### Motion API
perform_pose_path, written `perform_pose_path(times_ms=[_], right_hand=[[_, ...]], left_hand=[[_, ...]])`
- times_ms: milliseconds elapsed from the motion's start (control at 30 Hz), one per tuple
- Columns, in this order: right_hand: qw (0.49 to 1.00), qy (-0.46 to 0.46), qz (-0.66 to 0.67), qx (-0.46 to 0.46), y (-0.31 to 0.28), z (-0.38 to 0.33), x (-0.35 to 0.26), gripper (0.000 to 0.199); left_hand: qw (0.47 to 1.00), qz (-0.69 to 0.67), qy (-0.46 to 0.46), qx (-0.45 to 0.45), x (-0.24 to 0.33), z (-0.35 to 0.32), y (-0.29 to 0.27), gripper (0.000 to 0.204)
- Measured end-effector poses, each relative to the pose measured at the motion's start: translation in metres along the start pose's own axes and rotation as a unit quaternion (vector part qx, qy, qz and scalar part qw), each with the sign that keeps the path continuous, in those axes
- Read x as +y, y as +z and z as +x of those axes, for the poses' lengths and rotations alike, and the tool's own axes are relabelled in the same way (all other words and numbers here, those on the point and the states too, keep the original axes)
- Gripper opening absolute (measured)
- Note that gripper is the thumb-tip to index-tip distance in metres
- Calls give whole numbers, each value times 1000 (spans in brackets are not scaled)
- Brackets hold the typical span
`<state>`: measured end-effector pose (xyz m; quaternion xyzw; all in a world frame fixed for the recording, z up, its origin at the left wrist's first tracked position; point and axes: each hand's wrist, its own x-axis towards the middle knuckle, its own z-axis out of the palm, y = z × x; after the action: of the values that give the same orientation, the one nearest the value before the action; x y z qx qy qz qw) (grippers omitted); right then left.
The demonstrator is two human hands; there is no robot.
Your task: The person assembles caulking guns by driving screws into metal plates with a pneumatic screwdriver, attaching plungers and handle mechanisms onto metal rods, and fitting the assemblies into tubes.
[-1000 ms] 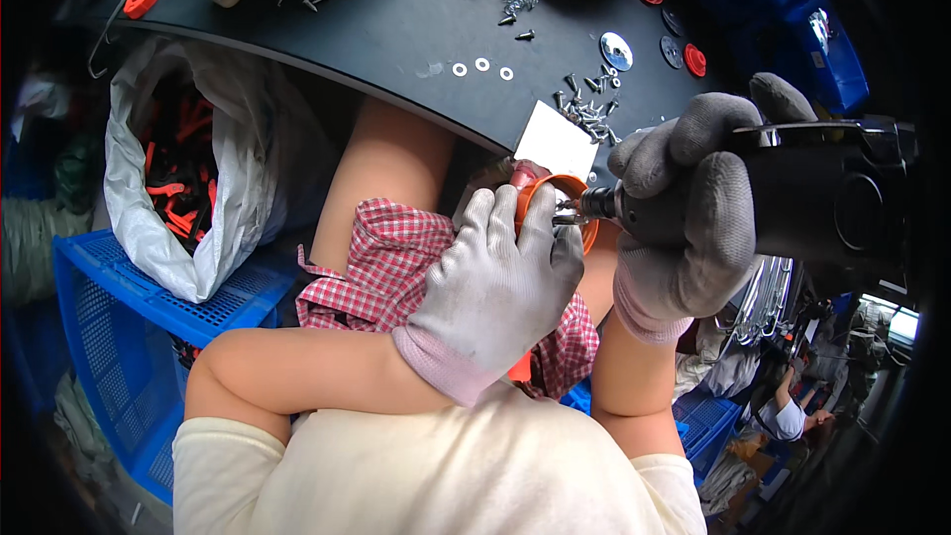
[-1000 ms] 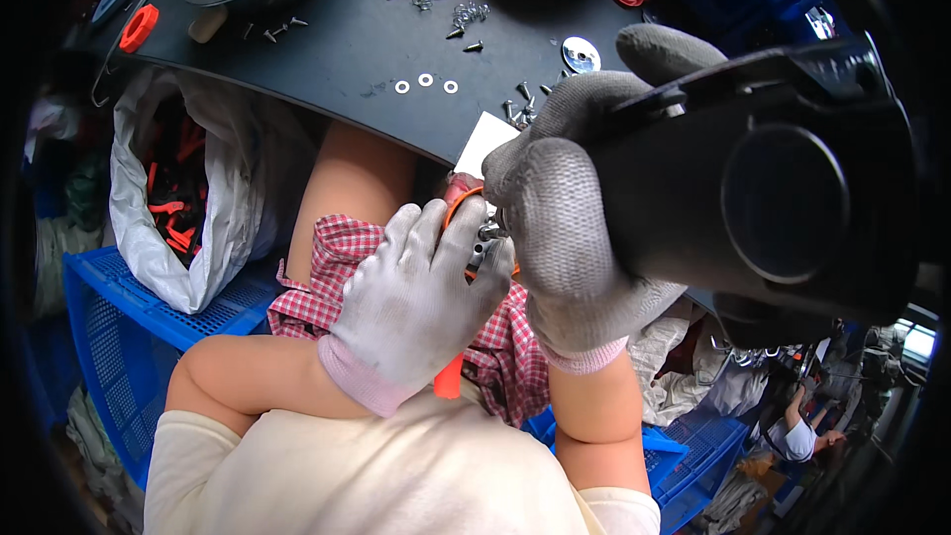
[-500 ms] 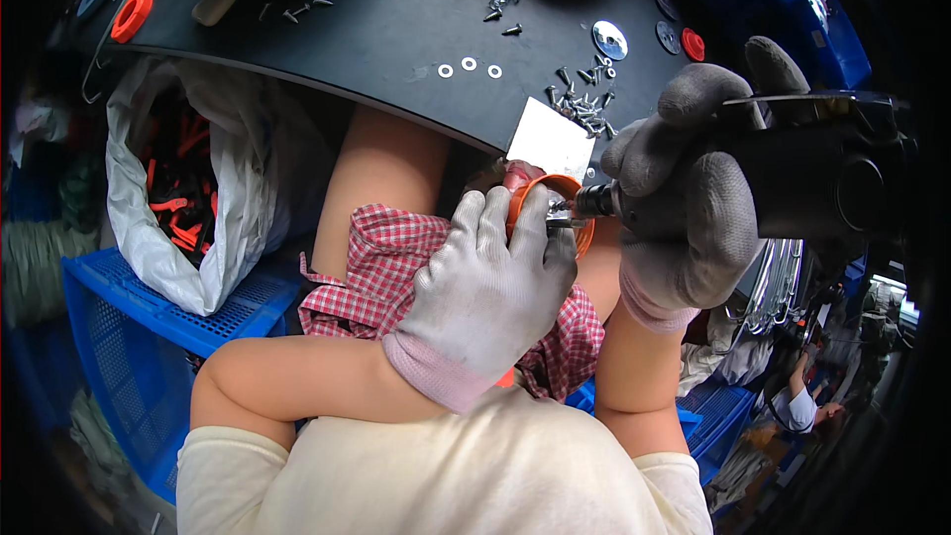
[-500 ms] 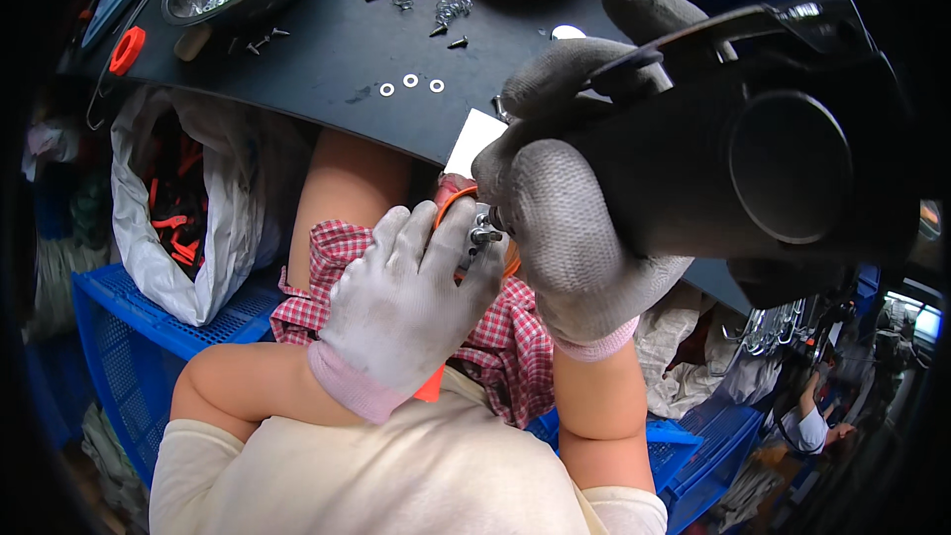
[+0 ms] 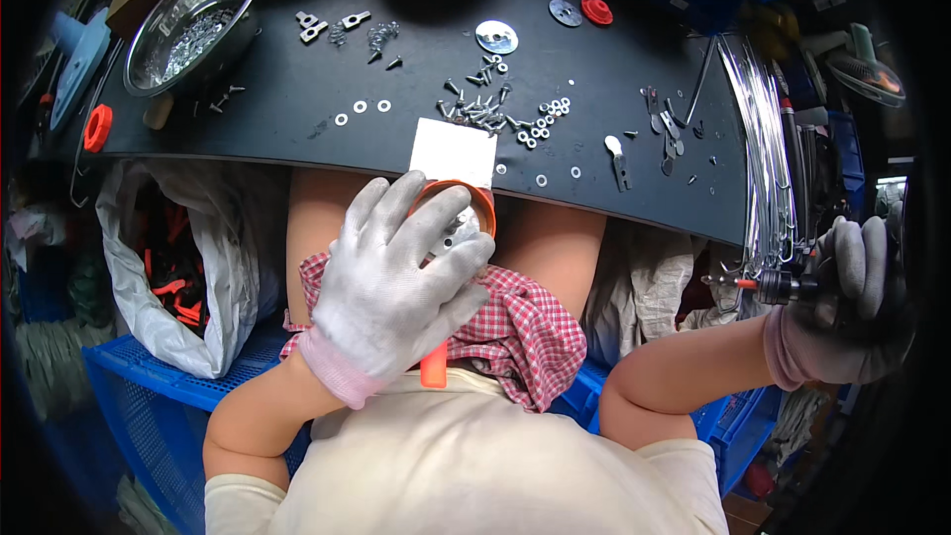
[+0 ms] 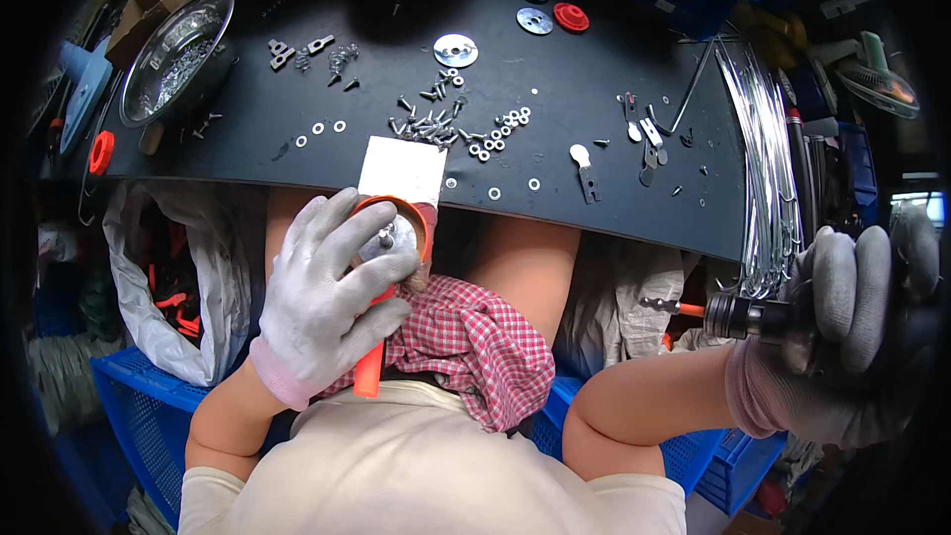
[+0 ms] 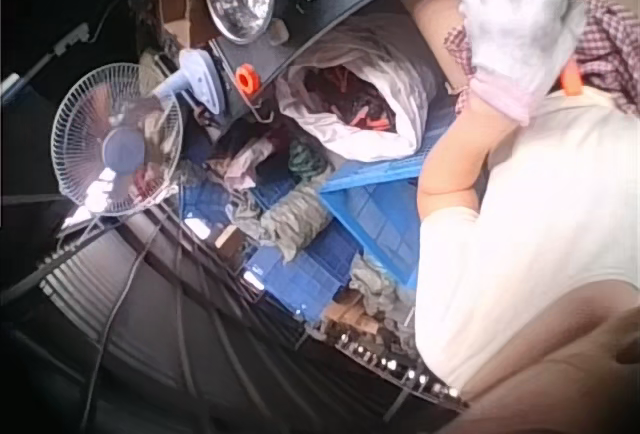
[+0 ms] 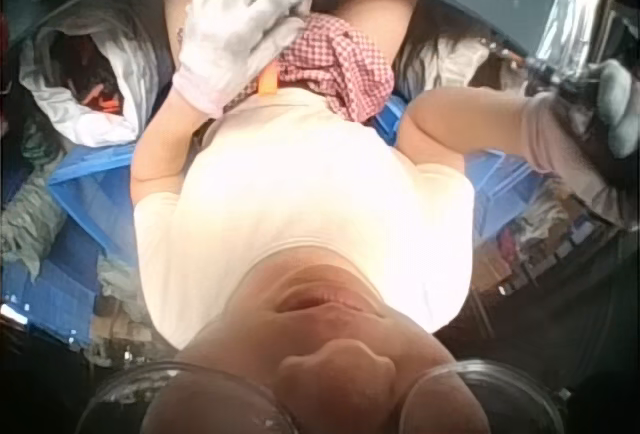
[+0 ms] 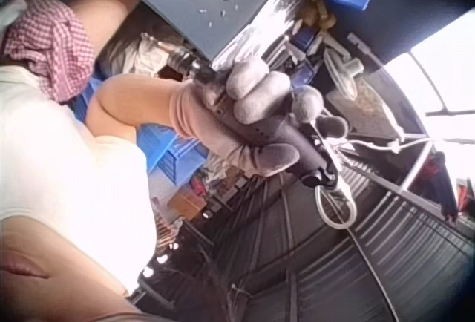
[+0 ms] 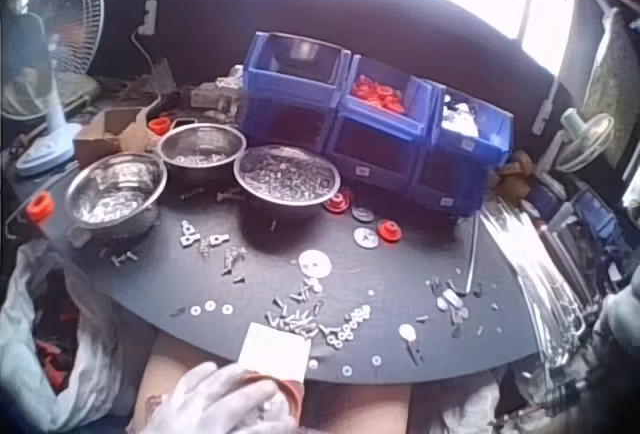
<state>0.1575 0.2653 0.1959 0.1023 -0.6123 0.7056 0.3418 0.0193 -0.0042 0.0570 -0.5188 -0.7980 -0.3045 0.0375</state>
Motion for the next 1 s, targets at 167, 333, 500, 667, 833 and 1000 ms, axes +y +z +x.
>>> perform_pose_path(times_ms=[167,333,500,667,833,1000], right_hand=[[981,-102,98,136,-19,-75,35,63],[970,-86,127,188,-31,-99,56,59],[971,-78,159,160,-37,-94,45,50],[990,-56,-41,124,-66,-85,34,40],[920,-142,-341,133,-92,-49,30,67],[915,-121,-375,91,-70,-28,49,58]], left_hand=[[989,-108,103,-8,8,88,11,42],[965,37,73,-247,23,220,100,26],[913,115,44,-389,18,255,137,24],[971,-149,102,-158,0,205,55,16],[890,-439,-98,-75,-29,115,-24,27],[814,-556,-166,1,-26,48,-29,25]])
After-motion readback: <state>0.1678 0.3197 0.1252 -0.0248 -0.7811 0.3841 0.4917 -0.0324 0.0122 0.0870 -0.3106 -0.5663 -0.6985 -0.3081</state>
